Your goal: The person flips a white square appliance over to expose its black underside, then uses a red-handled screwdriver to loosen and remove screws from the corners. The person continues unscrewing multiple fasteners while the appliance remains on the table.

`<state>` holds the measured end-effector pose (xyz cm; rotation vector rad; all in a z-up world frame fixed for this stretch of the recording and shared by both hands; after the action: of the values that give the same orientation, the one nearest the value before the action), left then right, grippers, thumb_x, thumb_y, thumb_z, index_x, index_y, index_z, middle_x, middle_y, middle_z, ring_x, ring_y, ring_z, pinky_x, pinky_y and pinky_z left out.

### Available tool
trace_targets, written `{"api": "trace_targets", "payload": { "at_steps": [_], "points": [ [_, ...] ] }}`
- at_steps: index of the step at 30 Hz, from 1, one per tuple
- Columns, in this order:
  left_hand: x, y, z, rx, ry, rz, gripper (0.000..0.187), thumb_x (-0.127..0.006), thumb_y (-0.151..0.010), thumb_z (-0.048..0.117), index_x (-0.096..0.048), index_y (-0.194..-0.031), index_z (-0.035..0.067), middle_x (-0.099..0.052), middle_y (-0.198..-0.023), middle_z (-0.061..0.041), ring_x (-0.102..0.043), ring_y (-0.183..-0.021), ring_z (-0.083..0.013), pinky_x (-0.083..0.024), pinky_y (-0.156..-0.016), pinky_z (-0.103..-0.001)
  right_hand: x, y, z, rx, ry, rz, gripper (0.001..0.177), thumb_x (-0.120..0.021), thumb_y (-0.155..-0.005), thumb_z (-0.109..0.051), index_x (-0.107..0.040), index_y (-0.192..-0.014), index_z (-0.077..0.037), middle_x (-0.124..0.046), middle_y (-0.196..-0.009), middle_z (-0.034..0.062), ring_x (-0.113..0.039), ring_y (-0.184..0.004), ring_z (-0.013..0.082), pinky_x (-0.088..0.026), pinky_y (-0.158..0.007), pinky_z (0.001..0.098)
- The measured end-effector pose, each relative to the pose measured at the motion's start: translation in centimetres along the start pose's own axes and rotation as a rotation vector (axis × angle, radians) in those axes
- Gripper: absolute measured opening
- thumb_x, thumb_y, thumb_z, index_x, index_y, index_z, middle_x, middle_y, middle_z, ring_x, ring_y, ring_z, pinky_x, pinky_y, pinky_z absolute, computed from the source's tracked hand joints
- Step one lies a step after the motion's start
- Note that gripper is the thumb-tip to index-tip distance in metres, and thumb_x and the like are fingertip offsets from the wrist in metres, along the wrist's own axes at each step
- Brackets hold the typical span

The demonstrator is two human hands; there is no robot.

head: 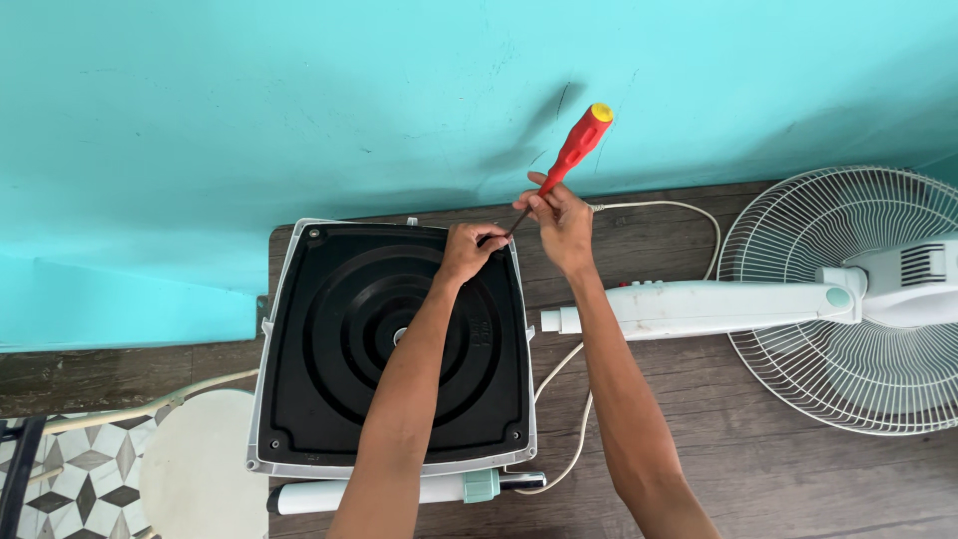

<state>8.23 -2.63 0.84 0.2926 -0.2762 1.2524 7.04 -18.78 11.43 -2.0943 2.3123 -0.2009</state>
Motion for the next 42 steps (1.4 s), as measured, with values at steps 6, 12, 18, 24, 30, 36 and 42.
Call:
{"api": "trace_targets", "payload": {
  "at_steps": [6, 12, 18, 24, 30, 36, 42],
  "points": [
    [-0.2, -0.4, -0.5, -0.033, 0.050, -0.011, 0.018, -0.081, -0.084, 0.009, -0.081, -0.102, 0.009, -0.081, -0.094, -0.007, -0.076, -0.086, -0.0177, -0.058, -0.085, -0.034, -0.1, 0.3, 0.9, -0.005, 0.007, 0.061, 0.011, -0.063, -0.102, 0.002, -0.060, -0.112, 0.002, -0.077, -0.097, 0.0119, -0.076, -0.091, 0.0167, -0.063, -0.079, 0.0308],
    [-1.7, -1.6, -0.4, -0.271, -0.176, -0.247, 0.029, -0.078, -0.078, -0.005, -0.074, -0.106, 0.000, -0.073, -0.114, -0.014, -0.070, -0.100, -0.0314, -0.055, -0.083, -0.041, 0.1, 0.5, 1.5, 0.009, -0.045, 0.044, 0.009, -0.056, -0.102, 0.006, -0.062, -0.109, 0.004, -0.076, -0.098, 0.0129, -0.077, -0.089, 0.0189, -0.065, -0.079, 0.0310],
    [-2.9, -3.1, -1.9, -0.273, -0.272, -0.382, 0.023, -0.078, -0.076, -0.009, -0.073, -0.097, -0.002, -0.072, -0.103, -0.015, -0.070, -0.094, -0.0313, -0.055, -0.078, -0.040, 0.7, 0.2, 2.6, -0.047, -0.131, -0.024, 0.011, -0.054, -0.103, 0.005, -0.061, -0.111, 0.003, -0.073, -0.101, 0.0127, -0.076, -0.093, 0.0200, -0.064, -0.083, 0.0311],
    [-3.7, -3.5, -1.6, -0.249, -0.400, -0.409, 0.021, -0.082, -0.076, -0.002, -0.076, -0.095, 0.001, -0.070, -0.100, -0.015, -0.068, -0.095, -0.0326, -0.053, -0.079, -0.042, 1.4, 0.1, 2.7, -0.112, -0.105, -0.051, 0.015, -0.054, -0.103, 0.001, -0.061, -0.117, 0.000, -0.072, -0.105, 0.0087, -0.075, -0.099, 0.0177, -0.062, -0.085, 0.0287],
    [-4.3, -3.6, -0.9, -0.210, -0.507, -0.402, 0.016, -0.078, -0.079, -0.005, -0.074, -0.093, 0.001, -0.069, -0.106, -0.011, -0.068, -0.100, -0.0314, -0.056, -0.080, -0.041, 3.2, 0.7, 2.5, -0.057, 0.129, 0.101, 0.015, -0.070, -0.099, -0.002, -0.069, -0.112, 0.005, -0.073, -0.097, 0.0112, -0.075, -0.092, 0.0188, -0.068, -0.078, 0.0296],
    [-3.3, -1.8, 1.0, -0.258, -0.486, -0.303, 0.007, -0.074, -0.085, -0.002, -0.070, -0.091, -0.002, -0.070, -0.105, -0.012, -0.069, -0.096, -0.0325, -0.055, -0.078, -0.043, 4.7, 0.7, 2.0, -0.075, 0.125, 0.069, 0.021, -0.063, -0.098, 0.002, -0.064, -0.117, 0.010, -0.074, -0.095, 0.0141, -0.076, -0.089, 0.0175, -0.068, -0.080, 0.0293],
    [-3.1, -0.8, 1.7, -0.281, -0.390, -0.260, 0.002, -0.068, -0.090, -0.005, -0.069, -0.092, -0.005, -0.070, -0.101, -0.014, -0.072, -0.096, -0.0314, -0.060, -0.084, -0.036, 4.7, 0.7, 0.9, -0.160, 0.115, 0.025, 0.023, -0.060, -0.098, 0.003, -0.061, -0.121, 0.010, -0.073, -0.098, 0.0149, -0.075, -0.092, 0.0180, -0.067, -0.083, 0.0298]
  ]
}}
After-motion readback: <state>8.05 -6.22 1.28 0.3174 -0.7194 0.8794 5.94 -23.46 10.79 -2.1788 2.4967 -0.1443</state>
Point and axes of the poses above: each hand's wrist, its own y-axis away from the middle knuckle, its own x-axis out of the back of the hand, z = x × y, the point moved 9 cm from there along -y, towards the middle knuckle
